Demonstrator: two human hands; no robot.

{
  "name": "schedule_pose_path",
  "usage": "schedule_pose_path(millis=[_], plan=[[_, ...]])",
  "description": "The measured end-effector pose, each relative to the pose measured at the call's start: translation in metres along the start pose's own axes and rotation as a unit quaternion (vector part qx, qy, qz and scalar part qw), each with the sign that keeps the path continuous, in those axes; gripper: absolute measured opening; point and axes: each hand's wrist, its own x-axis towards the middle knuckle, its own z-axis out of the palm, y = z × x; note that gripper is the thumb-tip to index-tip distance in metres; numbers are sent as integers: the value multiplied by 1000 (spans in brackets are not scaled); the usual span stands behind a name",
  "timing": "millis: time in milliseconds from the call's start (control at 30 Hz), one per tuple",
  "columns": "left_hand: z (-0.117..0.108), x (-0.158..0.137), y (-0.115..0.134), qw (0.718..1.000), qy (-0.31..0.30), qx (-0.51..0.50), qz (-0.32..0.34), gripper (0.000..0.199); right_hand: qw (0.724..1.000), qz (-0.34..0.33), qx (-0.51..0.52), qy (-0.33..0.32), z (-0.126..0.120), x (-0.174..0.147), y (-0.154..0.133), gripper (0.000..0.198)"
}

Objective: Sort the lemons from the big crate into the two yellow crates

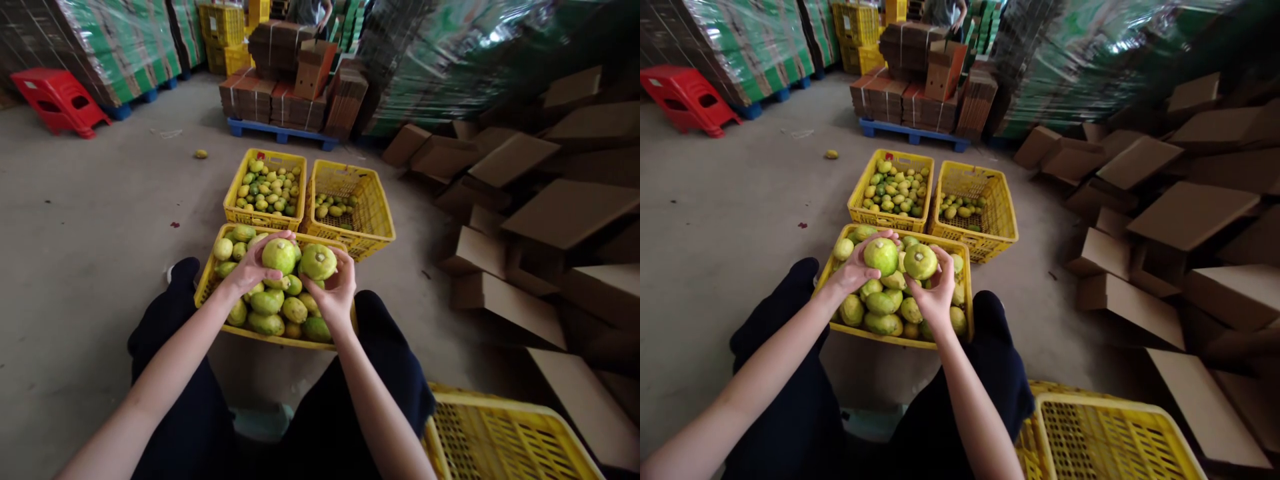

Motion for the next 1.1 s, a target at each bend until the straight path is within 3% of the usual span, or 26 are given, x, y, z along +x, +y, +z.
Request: schedule_pose_path(millis=[133,233,367,567,700,867,1100], plan=[[3,-1,1,993,68,-80,-61,57,1000,-7,8,-23,4,-2,-1,58],[3,-1,0,987,93,-114,-69,56,1000,-4,7,-29,5,-3,-3,58],[0,0,-4,991,74,-101,-54,56,999,13,7,-32,4,-4,-4,60],[-2,1,-4,1000,-9,2,-26,60,999,25,29,-31,3,-4,-7,62],[0,3,-3,993,58,-62,-85,47,994,76,56,-52,1,-2,-8,61],[2,12,-10,976,174,-75,-110,7,962,229,105,-107,5,-1,-1,53],[-2,20,-20,953,251,-105,-136,6,919,333,189,-93,16,1,5,45]])
